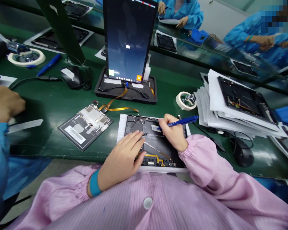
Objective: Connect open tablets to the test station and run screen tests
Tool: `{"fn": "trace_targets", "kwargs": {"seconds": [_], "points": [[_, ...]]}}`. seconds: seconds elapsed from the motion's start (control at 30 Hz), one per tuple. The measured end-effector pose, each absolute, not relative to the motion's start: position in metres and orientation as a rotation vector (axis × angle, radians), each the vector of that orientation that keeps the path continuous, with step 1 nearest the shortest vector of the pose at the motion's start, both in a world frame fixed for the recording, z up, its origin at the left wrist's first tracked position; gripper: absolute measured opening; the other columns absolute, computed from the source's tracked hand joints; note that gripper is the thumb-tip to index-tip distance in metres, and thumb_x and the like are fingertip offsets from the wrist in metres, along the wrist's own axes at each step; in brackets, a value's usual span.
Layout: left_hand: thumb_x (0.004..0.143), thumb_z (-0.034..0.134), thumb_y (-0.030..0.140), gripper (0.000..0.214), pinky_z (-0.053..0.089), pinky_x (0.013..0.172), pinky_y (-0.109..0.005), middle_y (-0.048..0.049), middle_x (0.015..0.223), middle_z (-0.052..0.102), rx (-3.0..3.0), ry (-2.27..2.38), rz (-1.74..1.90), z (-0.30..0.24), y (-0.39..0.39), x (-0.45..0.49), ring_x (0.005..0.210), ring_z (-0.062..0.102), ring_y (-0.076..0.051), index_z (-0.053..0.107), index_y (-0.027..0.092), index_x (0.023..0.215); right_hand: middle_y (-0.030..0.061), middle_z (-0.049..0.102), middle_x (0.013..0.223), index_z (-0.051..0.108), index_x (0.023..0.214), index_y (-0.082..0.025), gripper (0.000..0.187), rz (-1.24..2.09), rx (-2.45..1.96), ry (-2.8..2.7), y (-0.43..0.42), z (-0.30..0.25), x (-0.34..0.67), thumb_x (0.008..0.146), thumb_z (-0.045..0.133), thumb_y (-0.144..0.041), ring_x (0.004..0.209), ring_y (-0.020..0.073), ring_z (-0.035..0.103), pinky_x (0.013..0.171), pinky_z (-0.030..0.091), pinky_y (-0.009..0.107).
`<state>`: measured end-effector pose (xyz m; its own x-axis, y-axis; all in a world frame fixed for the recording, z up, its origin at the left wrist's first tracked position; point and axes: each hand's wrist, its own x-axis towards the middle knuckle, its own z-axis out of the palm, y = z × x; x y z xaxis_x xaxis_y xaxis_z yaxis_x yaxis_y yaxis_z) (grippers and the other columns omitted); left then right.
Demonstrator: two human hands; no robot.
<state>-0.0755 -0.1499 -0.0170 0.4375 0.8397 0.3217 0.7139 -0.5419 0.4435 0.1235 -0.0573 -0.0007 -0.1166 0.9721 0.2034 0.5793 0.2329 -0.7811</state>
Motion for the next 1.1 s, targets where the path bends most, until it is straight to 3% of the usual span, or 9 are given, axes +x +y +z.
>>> {"fn": "trace_targets", "kwargs": {"seconds": [0.53, 0.63, 0.77, 0.9, 1.0, 1.1], "points": [[0.091, 0.049, 0.025, 0.037, 0.043, 0.107, -0.047, -0.0134, 0.137, 0.053, 2.445, 1.355, 0.764, -0.016, -0.15, -0.076, 0.131, 0.045, -0.026, 0.056, 0.012, 0.124, -0.0064, 0.032, 0.05, 0.03, 0.056, -0.021, 0.037, 0.632, -1.4, -1.771, -0.057, -0.004, 0.123, 0.085, 0.052, -0.024, 0.049, 0.0098, 0.033, 0.052, 0.029, 0.025], [0.091, 0.048, 0.025, 0.036, 0.043, 0.107, -0.047, -0.0133, 0.137, 0.053, 2.443, 1.362, 0.757, -0.015, -0.15, -0.076, 0.13, 0.046, -0.026, 0.057, 0.012, 0.122, -0.006, 0.034, 0.052, 0.032, 0.058, -0.021, 0.039, 0.516, -1.358, -1.62, -0.059, -0.001, 0.127, 0.089, 0.054, -0.03, 0.05, 0.0105, 0.035, 0.054, 0.031, 0.026], [0.091, 0.049, 0.027, 0.035, 0.044, 0.106, -0.047, -0.0131, 0.137, 0.054, 2.435, 1.367, 0.743, -0.017, -0.149, -0.075, 0.13, 0.046, -0.025, 0.057, 0.012, 0.121, -0.0045, 0.043, 0.059, 0.043, 0.068, -0.021, 0.033, 0.362, -1.32, -1.614, -0.043, 0.02, 0.14, 0.092, 0.053, -0.041, 0.055, 0.0122, 0.042, 0.058, 0.036, 0.026], [0.092, 0.048, 0.029, 0.035, 0.043, 0.106, -0.048, -0.0133, 0.137, 0.053, 2.435, 1.366, 0.748, -0.018, -0.149, -0.075, 0.13, 0.046, -0.026, 0.057, 0.013, 0.122, 0.0061, 0.061, 0.085, 0.057, 0.097, -0.019, 0.016, -0.044, -1.512, -2.106, 0.008, 0.038, 0.152, 0.09, 0.056, -0.033, 0.08, 0.0215, 0.054, 0.07, 0.039, 0.031], [0.092, 0.049, 0.03, 0.036, 0.043, 0.106, -0.048, -0.013, 0.137, 0.053, 2.425, 1.364, 0.771, -0.019, -0.15, -0.076, 0.13, 0.046, -0.026, 0.057, 0.013, 0.122, 0.0165, 0.062, 0.099, 0.058, 0.112, -0.013, 0.026, -0.26, -1.68, -2.432, 0.049, 0.033, 0.156, 0.09, 0.046, -0.019, 0.098, 0.0311, 0.051, 0.077, 0.039, 0.038], [0.091, 0.049, 0.03, 0.034, 0.042, 0.107, -0.048, -0.0118, 0.133, 0.056, 2.413, 1.361, 0.823, -0.02, -0.152, -0.077, 0.13, 0.046, -0.025, 0.058, 0.015, 0.121, 0.0189, 0.063, 0.101, 0.055, 0.123, -0.009, 0.041, -0.224, -1.695, -2.583, 0.063, 0.029, 0.156, 0.086, 0.04, -0.007, 0.096, 0.0314, 0.054, 0.08, 0.04, 0.04]]}}
